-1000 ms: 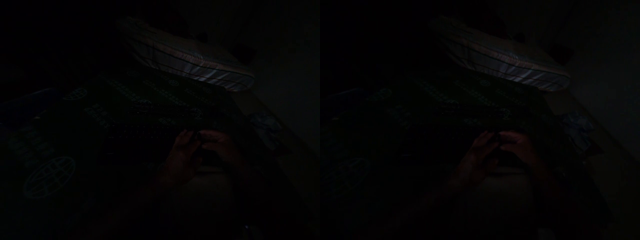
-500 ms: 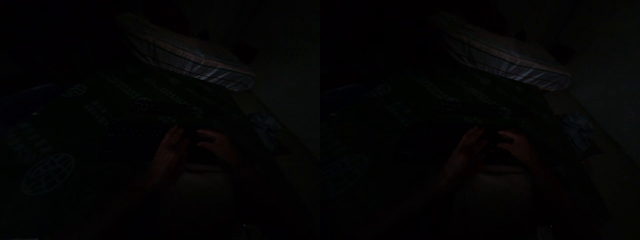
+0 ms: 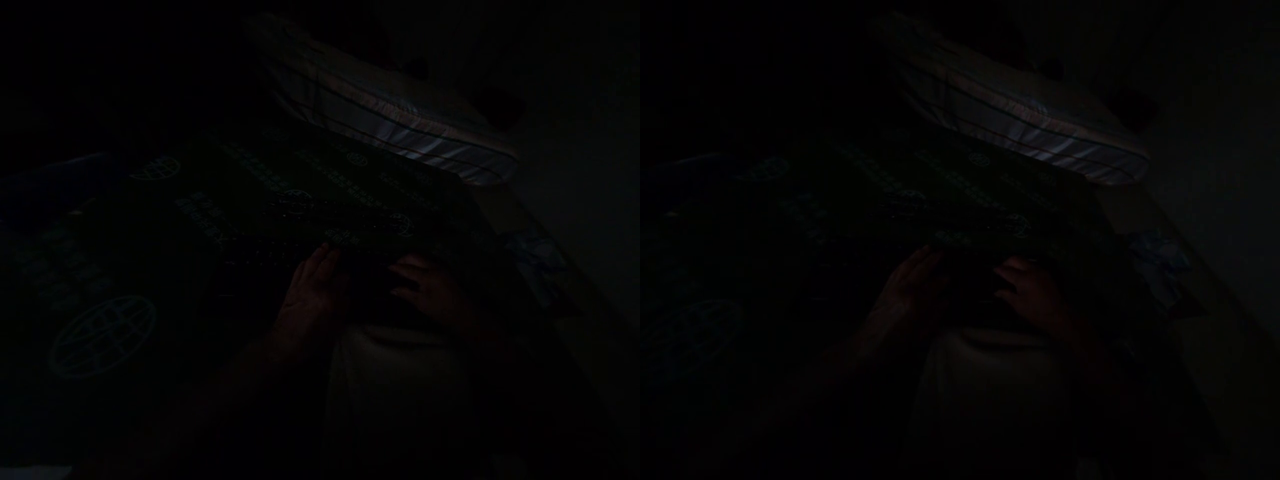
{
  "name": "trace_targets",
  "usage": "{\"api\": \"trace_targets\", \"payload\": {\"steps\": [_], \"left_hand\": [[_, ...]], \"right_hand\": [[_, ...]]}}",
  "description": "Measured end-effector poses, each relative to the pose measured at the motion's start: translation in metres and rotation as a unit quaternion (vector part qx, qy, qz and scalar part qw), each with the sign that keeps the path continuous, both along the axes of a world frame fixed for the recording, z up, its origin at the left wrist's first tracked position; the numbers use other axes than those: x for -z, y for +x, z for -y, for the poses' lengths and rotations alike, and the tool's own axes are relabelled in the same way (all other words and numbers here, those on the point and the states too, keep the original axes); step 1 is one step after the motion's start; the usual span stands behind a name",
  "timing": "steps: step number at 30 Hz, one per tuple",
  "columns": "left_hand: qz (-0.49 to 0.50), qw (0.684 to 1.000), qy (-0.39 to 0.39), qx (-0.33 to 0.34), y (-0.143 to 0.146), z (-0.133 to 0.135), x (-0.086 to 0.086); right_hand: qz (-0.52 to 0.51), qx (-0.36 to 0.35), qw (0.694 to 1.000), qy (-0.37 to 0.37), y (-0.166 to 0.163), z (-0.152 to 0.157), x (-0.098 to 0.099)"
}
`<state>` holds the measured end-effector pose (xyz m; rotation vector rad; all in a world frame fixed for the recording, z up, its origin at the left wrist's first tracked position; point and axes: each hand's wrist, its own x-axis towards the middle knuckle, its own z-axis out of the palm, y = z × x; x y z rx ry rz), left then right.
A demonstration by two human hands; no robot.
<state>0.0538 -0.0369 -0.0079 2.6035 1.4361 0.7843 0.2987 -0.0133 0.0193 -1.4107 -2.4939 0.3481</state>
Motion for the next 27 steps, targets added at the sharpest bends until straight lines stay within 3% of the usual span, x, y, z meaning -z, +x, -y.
{"api": "trace_targets", "payload": {"steps": [27], "left_hand": [[-0.004,1.000,-0.011,0.001,0.000,0.006,0.004]], "right_hand": [[0.171,-0.014,0.985,-0.007,-0.016,-0.009,-0.014]]}}
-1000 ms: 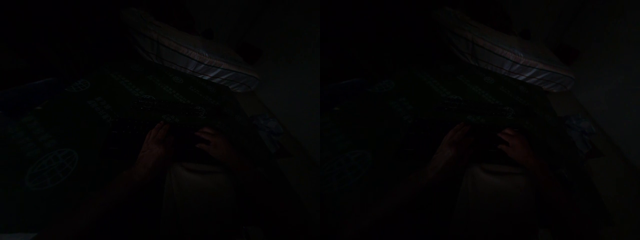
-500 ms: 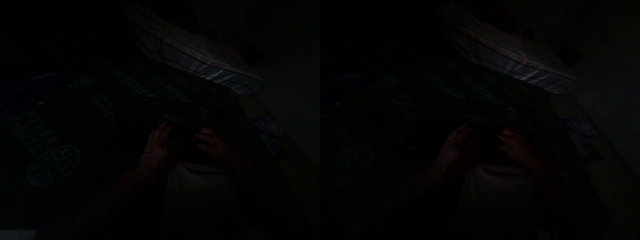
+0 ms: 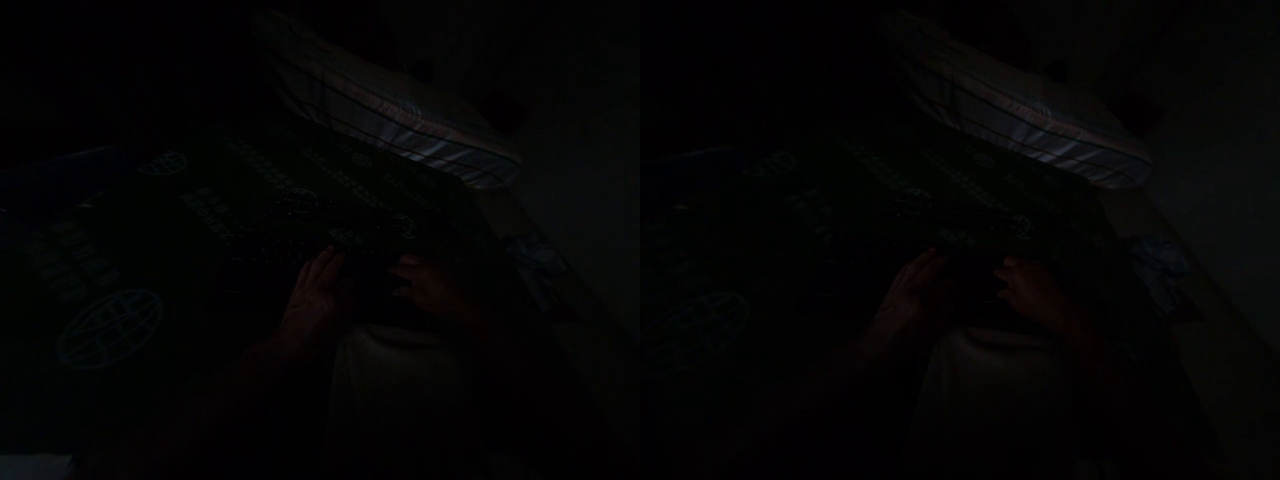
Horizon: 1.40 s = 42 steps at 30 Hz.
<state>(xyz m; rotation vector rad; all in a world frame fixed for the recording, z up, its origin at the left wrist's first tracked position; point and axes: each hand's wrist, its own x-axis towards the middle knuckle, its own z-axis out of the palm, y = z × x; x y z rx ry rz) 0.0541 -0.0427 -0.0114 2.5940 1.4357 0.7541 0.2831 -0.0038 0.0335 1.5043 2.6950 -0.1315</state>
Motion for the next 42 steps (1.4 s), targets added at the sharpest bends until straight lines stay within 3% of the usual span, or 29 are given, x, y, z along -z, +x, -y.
{"api": "trace_targets", "payload": {"steps": [10,20,27,42], "left_hand": [[-0.004,1.000,0.002,0.001,0.002,0.000,-0.002],[-0.061,0.993,-0.056,0.087,0.035,-0.005,-0.021],[-0.082,0.986,-0.095,0.112,0.050,-0.023,-0.014],[-0.051,0.990,-0.072,0.112,0.047,-0.023,-0.005]], "right_hand": [[-0.004,0.005,1.000,-0.017,-0.001,0.001,0.000],[-0.072,-0.009,0.997,-0.010,0.002,0.003,0.005],[-0.092,-0.002,0.996,-0.023,0.007,-0.001,0.009],[-0.013,0.000,1.000,-0.006,0.000,0.002,0.005]]}}
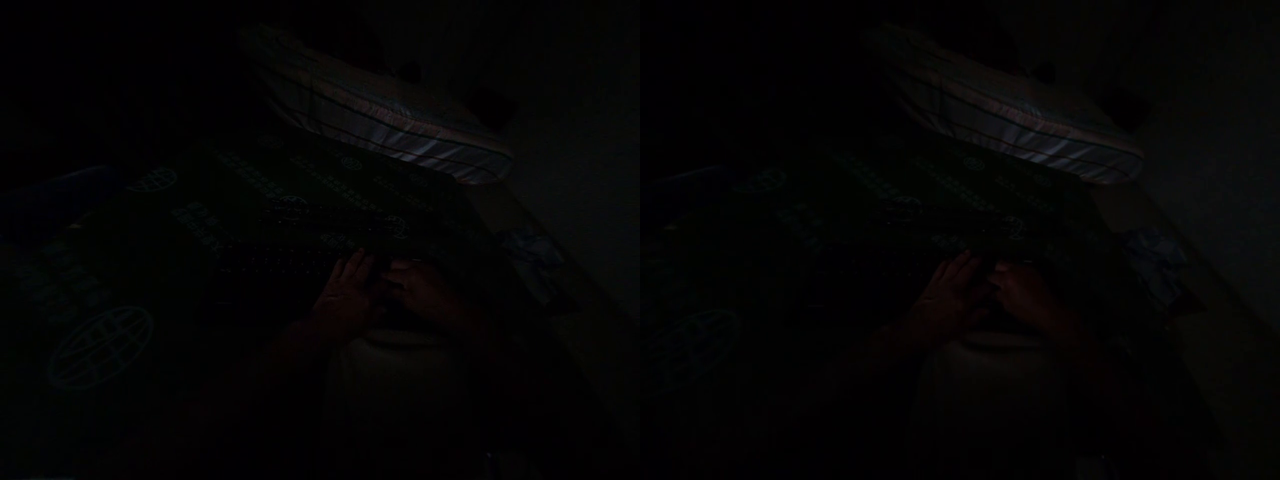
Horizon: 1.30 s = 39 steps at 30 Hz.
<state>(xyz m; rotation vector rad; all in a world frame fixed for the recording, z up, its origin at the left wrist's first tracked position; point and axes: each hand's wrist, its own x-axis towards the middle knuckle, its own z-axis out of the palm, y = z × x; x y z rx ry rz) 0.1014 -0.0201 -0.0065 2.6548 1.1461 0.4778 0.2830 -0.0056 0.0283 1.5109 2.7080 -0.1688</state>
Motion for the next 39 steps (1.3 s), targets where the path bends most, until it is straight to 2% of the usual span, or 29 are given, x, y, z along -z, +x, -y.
{"api": "trace_targets", "payload": {"steps": [9,16,25,39], "left_hand": [[-0.010,1.000,0.012,-0.003,0.001,0.002,-0.001],[-0.004,0.999,0.041,-0.005,0.002,0.003,0.000],[-0.010,0.999,0.042,-0.002,0.003,0.000,0.005],[0.021,0.996,0.091,0.007,-0.001,0.000,0.007]], "right_hand": [[-0.032,0.027,0.995,0.093,0.002,0.016,0.022],[-0.118,0.037,0.989,0.082,0.004,0.019,0.023],[-0.247,0.075,0.961,0.096,0.013,0.022,0.031],[-0.249,0.105,0.950,0.155,0.015,0.028,0.039]]}}
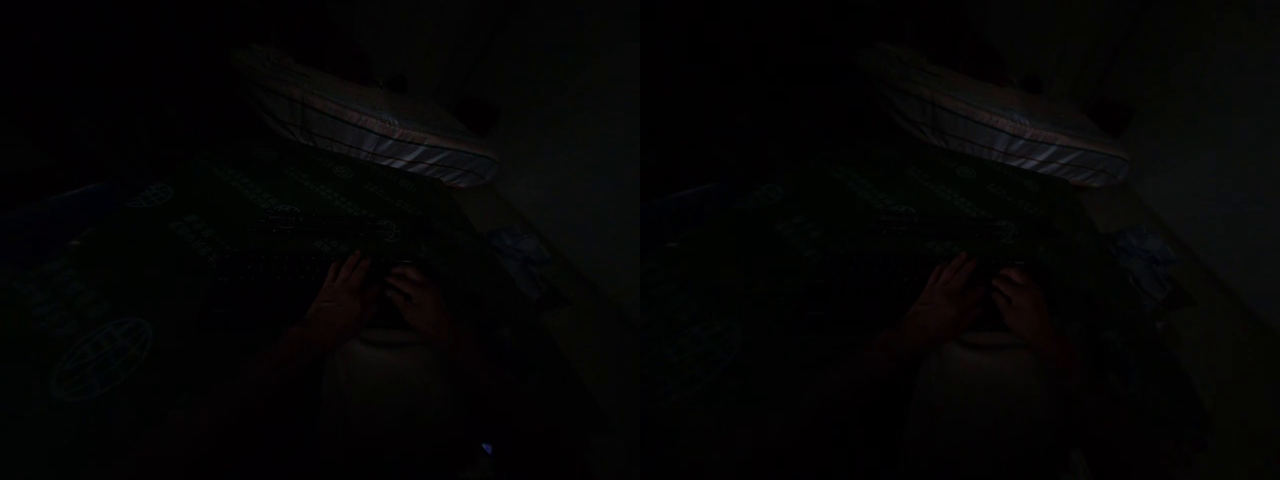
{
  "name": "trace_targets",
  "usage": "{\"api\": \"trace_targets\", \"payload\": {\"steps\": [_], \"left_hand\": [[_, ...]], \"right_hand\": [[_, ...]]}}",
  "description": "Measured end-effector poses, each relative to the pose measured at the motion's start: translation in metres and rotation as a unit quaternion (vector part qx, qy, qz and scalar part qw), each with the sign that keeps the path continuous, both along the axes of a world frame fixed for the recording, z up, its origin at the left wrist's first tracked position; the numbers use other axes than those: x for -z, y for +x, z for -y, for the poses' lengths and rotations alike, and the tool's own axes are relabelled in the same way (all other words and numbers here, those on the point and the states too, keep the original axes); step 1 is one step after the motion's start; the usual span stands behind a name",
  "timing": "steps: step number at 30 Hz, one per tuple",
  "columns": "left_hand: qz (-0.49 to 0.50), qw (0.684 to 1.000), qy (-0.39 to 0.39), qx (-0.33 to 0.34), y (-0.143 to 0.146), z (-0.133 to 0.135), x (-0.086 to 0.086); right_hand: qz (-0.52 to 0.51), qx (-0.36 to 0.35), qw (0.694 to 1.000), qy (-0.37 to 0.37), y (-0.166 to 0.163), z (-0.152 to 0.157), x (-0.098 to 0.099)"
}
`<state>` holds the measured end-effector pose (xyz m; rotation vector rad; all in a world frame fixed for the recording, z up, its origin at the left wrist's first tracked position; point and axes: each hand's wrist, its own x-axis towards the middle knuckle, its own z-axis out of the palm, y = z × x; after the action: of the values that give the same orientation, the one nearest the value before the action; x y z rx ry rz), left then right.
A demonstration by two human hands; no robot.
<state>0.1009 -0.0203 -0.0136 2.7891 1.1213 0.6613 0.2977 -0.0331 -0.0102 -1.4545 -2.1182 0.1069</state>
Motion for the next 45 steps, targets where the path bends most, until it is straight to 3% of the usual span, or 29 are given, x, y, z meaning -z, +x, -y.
{"api": "trace_targets", "payload": {"steps": [12,26,35,45], "left_hand": [[0.009,0.999,-0.038,0.029,-0.006,0.003,-0.006],[0.007,0.999,-0.040,0.033,-0.005,0.003,-0.005],[0.002,0.999,-0.035,0.030,-0.005,0.001,-0.004],[-0.008,0.999,-0.017,0.037,-0.002,0.000,-0.002]], "right_hand": [[0.102,-0.039,0.994,0.014,-0.003,-0.010,0.006],[0.135,-0.053,0.989,-0.010,-0.008,-0.013,0.006],[0.070,-0.059,0.996,0.007,-0.006,-0.011,0.008],[0.088,-0.048,0.995,0.005,-0.004,-0.009,0.009]]}}
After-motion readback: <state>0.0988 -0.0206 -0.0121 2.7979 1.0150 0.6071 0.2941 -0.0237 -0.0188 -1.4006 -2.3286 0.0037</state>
